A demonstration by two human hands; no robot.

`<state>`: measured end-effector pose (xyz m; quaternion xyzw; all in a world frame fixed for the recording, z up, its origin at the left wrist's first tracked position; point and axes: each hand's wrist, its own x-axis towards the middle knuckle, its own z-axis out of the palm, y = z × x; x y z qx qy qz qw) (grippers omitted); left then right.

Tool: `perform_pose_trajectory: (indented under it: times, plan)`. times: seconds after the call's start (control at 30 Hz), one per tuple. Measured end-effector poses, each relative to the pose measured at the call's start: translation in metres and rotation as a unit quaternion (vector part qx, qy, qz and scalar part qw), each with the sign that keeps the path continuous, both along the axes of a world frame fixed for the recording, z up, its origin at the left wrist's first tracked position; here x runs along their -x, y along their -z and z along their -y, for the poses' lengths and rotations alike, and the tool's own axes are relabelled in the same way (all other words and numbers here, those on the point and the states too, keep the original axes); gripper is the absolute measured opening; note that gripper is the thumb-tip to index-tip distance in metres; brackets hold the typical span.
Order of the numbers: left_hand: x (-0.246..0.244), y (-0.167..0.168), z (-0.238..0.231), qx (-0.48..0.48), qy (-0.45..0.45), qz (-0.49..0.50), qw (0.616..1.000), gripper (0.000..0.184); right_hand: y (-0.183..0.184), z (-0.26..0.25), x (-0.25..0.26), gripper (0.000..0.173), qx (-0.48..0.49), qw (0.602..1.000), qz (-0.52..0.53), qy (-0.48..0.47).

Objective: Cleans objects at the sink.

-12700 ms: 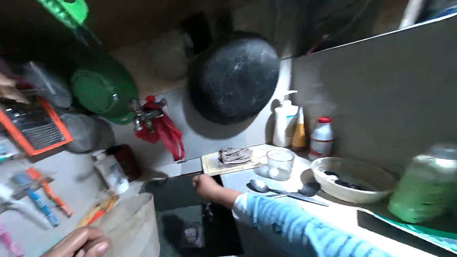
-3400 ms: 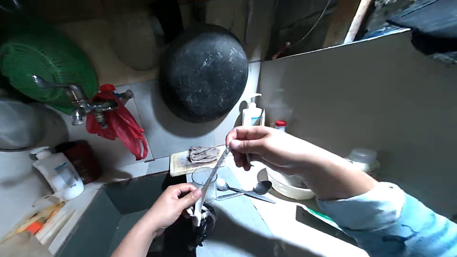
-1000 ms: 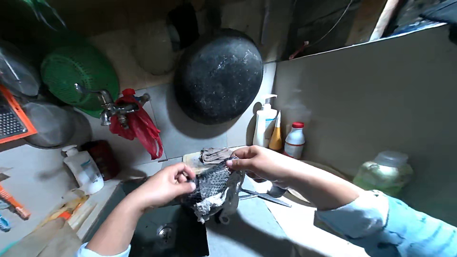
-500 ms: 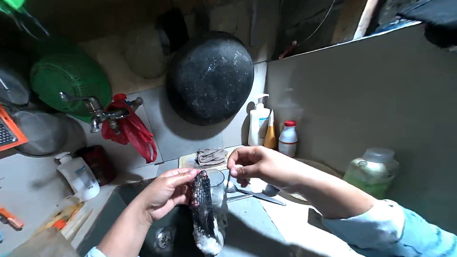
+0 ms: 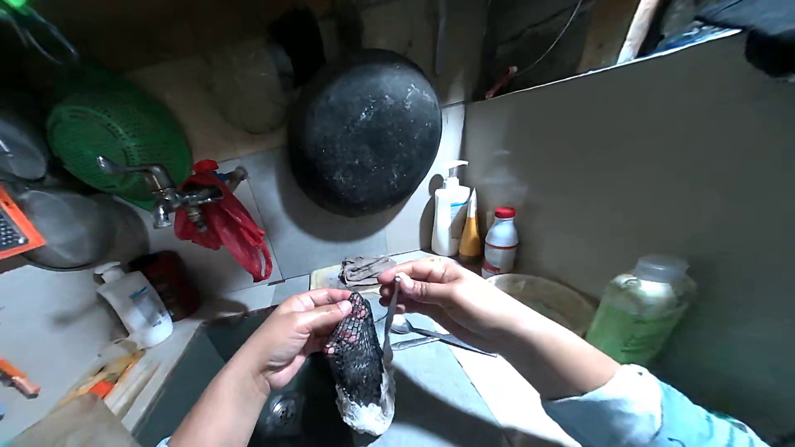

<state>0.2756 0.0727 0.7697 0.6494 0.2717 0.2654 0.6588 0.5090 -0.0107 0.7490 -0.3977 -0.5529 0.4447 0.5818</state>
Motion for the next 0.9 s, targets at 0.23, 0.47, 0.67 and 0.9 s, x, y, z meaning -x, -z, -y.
perform_pose_trajectory:
  times: [0.23,0.47,0.67,0.9]
  plan:
    - [-0.004,-0.001,0.004,-0.013,-0.024,-0.001,1.000,0.017,-0.006,0.006,0.022,0.020,0.018,0.999,0.046,-0.009]
    - [-0.004,-0.001,0.005,-0.024,-0.021,-0.007,0.999,0.017,-0.008,0.004,0.029,0.009,-0.029,0.981,0.167,0.092]
    - [-0.006,-0.002,0.007,-0.045,-0.017,-0.008,0.999,0.018,-0.004,-0.003,0.032,0.012,-0.030,0.980,0.168,0.101]
    - [-0.010,0.000,0.012,-0.136,-0.053,-0.032,0.989,0.012,-0.004,-0.008,0.038,0.017,-0.006,0.983,0.147,0.109]
